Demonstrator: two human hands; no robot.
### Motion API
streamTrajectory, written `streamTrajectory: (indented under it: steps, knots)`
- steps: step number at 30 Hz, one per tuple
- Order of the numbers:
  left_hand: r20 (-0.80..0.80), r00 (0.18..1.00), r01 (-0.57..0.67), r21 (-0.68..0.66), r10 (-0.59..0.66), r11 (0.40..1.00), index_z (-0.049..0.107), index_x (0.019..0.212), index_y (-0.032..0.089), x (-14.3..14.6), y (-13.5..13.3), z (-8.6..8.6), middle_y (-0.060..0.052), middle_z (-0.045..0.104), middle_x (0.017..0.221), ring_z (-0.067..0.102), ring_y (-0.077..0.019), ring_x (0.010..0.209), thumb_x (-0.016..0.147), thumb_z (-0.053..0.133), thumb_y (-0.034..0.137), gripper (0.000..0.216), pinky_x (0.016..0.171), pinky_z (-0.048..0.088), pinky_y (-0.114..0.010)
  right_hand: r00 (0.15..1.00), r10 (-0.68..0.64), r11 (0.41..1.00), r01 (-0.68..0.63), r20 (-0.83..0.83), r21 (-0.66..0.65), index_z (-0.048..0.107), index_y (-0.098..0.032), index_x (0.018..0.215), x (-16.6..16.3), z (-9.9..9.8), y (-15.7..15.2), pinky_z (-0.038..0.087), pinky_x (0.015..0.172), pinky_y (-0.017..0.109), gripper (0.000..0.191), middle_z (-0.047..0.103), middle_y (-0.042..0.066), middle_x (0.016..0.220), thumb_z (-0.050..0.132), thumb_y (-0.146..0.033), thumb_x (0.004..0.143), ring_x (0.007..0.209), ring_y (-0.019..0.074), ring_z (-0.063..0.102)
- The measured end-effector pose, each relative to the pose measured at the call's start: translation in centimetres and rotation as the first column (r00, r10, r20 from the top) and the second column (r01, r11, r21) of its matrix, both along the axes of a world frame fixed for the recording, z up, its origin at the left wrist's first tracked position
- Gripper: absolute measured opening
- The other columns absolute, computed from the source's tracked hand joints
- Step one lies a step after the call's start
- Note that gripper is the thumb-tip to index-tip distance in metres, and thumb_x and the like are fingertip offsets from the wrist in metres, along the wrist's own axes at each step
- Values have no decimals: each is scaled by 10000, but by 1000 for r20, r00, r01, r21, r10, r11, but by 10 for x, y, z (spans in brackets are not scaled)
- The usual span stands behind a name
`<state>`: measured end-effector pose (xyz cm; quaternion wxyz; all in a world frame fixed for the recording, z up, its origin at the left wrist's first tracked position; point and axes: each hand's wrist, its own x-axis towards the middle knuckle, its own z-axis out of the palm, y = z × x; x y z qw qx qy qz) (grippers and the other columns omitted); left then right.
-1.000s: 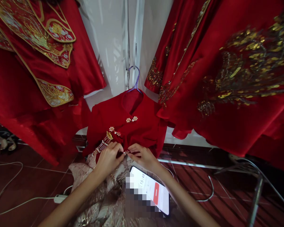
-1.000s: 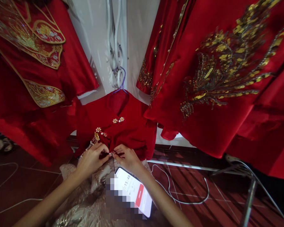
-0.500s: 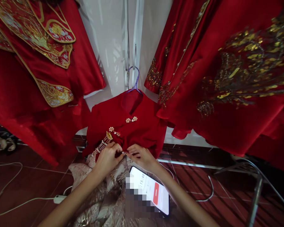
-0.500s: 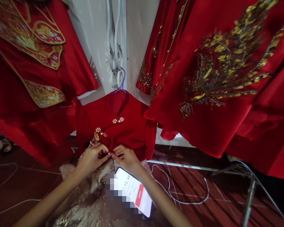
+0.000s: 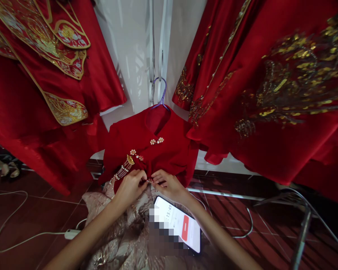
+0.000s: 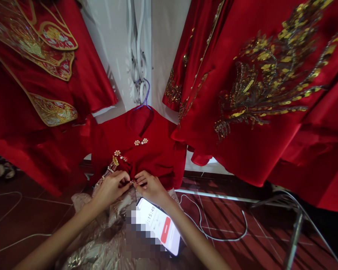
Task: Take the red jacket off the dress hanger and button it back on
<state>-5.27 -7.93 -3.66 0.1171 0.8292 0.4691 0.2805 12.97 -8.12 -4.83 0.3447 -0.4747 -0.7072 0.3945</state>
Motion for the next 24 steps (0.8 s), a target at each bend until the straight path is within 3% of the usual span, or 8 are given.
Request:
streamTrajectory:
  steps: [7,13,18,24]
  knots:
    - [64,998,15,-74,-11,997,539,740,185,0,-1,2,-9,597,734,587,-135,695,756,513,138,56,632,441,-229,1000,6,1000,-7,11,18,567,-166,960,0,-2,0,513,660,252,223,669,56,888,580,-256,757,835,149,639]
    - [90,996,1,-61,5,998,564,761,183,-2,2,5,-19,588,802,593,-130,708,746,538,154,42,648,469,-234,1000,3,1000,-4,5,19,562,-177,963,-2,-5,1,507,652,238,254,665,34,872,597,-179,711,815,137,638]
    - [146,989,41,-100,-26,994,572,774,184,-2,3,1,-14,610,760,598,-134,710,769,514,161,63,662,483,-242,1000,-9,1000,9,-3,12,556,-175,950,-4,-4,2,503,654,242,222,654,35,850,579,-217,733,806,136,631]
    - [394,918,169,-305,-37,937,605,780,165,6,0,-3,-24,652,758,617,-126,693,717,592,189,69,639,499,-232,1000,15,999,-14,-22,36,496,-196,925,-4,-10,-1,457,595,203,304,602,-2,818,620,-168,649,726,112,583]
